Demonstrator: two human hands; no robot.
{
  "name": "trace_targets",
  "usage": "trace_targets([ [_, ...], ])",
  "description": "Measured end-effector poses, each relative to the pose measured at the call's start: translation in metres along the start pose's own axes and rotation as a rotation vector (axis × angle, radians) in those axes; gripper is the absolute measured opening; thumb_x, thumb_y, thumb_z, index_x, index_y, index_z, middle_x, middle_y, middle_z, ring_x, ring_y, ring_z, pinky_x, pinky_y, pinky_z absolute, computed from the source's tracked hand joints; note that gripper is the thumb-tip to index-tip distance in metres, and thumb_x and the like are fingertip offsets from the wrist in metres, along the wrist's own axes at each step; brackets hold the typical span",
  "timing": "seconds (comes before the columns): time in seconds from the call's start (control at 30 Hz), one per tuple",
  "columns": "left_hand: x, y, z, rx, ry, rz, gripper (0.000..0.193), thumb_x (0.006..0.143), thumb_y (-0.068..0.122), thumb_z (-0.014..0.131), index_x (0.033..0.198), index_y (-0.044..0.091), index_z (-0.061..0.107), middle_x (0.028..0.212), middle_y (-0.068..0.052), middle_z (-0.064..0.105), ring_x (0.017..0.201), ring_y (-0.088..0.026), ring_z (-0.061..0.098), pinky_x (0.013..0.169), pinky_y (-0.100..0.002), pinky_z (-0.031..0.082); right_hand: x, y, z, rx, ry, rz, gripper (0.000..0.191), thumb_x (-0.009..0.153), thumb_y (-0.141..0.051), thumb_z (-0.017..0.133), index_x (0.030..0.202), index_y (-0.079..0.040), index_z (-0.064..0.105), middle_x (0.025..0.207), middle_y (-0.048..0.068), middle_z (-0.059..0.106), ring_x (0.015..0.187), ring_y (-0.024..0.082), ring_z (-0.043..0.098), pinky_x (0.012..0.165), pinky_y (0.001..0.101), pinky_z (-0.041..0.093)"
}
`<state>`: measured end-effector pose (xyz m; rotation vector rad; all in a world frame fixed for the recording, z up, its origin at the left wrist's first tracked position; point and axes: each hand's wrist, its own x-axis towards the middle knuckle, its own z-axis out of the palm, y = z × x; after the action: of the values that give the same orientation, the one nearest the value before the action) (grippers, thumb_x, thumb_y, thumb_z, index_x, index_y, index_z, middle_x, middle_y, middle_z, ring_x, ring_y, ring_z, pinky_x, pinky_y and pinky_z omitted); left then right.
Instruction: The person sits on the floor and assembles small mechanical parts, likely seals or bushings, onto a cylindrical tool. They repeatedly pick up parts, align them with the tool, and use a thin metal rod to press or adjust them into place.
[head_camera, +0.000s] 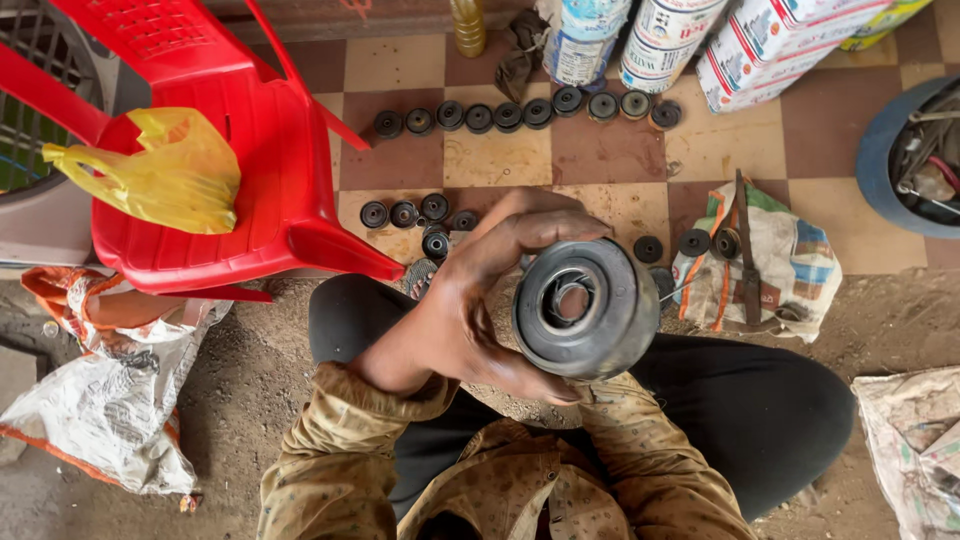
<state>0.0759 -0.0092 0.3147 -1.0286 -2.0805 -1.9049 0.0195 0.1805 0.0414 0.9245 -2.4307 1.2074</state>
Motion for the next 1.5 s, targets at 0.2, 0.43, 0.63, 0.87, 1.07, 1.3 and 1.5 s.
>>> trace_targets([
  [0.2, 0.017, 0.037, 0.010, 0.441, 0.012, -0.009, 0.089, 0.079, 0.030, 0.102, 0.148, 0.004, 0.052, 0.138, -0.014, 0.045, 0.132, -0.025, 0.056, 0.114, -0.036, 0.055, 0.001, 0.001, 0.004, 0.105, -0.107, 0.072, 0.029, 0.099, -0.003, 0.059, 0.127, -0.002, 0.052, 0.115, 0.017, 0.060, 0.106, 0.031, 0.059, 0.092, 0.0469, 0.048],
  [0.43, 0.020, 0.037, 0.000, 0.454, 0.080, -0.027, 0.093, 0.069, 0.022, 0.096, 0.146, 0.003, 0.048, 0.138, -0.015, 0.047, 0.132, -0.034, 0.054, 0.115, -0.044, 0.053, 0.010, 0.000, 0.021, 0.202, -0.131, 0.142, 0.034, 0.099, -0.005, 0.061, 0.131, -0.003, 0.052, 0.121, 0.016, 0.061, 0.113, 0.030, 0.060, 0.096, 0.0474, 0.050],
  [0.63, 0.008, 0.010, 0.011, 0.666, -0.031, -0.195, 0.091, 0.079, 0.031, 0.096, 0.152, 0.007, 0.048, 0.140, -0.018, 0.045, 0.137, -0.036, 0.053, 0.119, -0.049, 0.050, 0.019, 0.006, 0.030, 0.289, -0.095, 0.225, 0.038, 0.098, -0.006, 0.062, 0.135, -0.003, 0.052, 0.126, 0.016, 0.062, 0.119, 0.029, 0.061, 0.100, 0.0479, 0.052],
  [0.87, 0.008, -0.059, 0.005, 0.642, -0.078, -0.221, 0.105, 0.061, 0.031, 0.097, 0.150, 0.001, 0.051, 0.153, -0.030, 0.037, 0.138, -0.053, 0.042, 0.109, -0.060, 0.041, 0.022, 0.015, 0.036, 0.368, -0.034, 0.312, 0.043, 0.098, -0.008, 0.063, 0.140, -0.004, 0.052, 0.132, 0.015, 0.062, 0.126, 0.027, 0.063, 0.104, 0.0484, 0.054],
  [1.07, -0.001, -0.090, 0.001, 0.460, 0.149, -0.238, 0.031, 0.098, 0.021, 0.082, 0.125, 0.008, 0.072, 0.121, -0.008, 0.076, 0.115, -0.025, 0.074, 0.108, -0.040, 0.055, 0.011, 0.031, 0.025, 0.376, -0.013, 0.313, 0.048, 0.098, -0.009, 0.065, 0.144, -0.004, 0.052, 0.138, 0.015, 0.063, 0.132, 0.026, 0.064, 0.108, 0.0488, 0.055],
  [1.3, 0.002, -0.114, -0.005, 0.486, 0.149, -0.068, 0.028, 0.101, 0.019, 0.076, 0.125, 0.004, 0.068, 0.116, -0.009, 0.072, 0.109, -0.028, 0.072, 0.100, -0.042, 0.051, 0.008, 0.067, -0.007, -0.213, -0.297, 0.012, 0.099, 0.071, -0.028, 0.097, 0.148, 0.003, 0.044, 0.150, 0.032, 0.042, 0.140, 0.051, 0.031, 0.112, 0.0600, 0.029],
  [1.5, 0.005, -0.128, -0.014, 0.470, 0.173, 0.050, 0.026, 0.104, 0.019, 0.079, 0.126, 0.010, 0.069, 0.121, -0.004, 0.072, 0.113, -0.024, 0.072, 0.102, -0.039, 0.051, -0.002, 0.085, -0.006, 0.262, -0.267, 0.344, 0.093, 0.084, -0.018, 0.090, 0.158, -0.002, 0.036, 0.156, 0.022, 0.047, 0.146, 0.038, 0.048, 0.120, 0.0462, 0.043],
])
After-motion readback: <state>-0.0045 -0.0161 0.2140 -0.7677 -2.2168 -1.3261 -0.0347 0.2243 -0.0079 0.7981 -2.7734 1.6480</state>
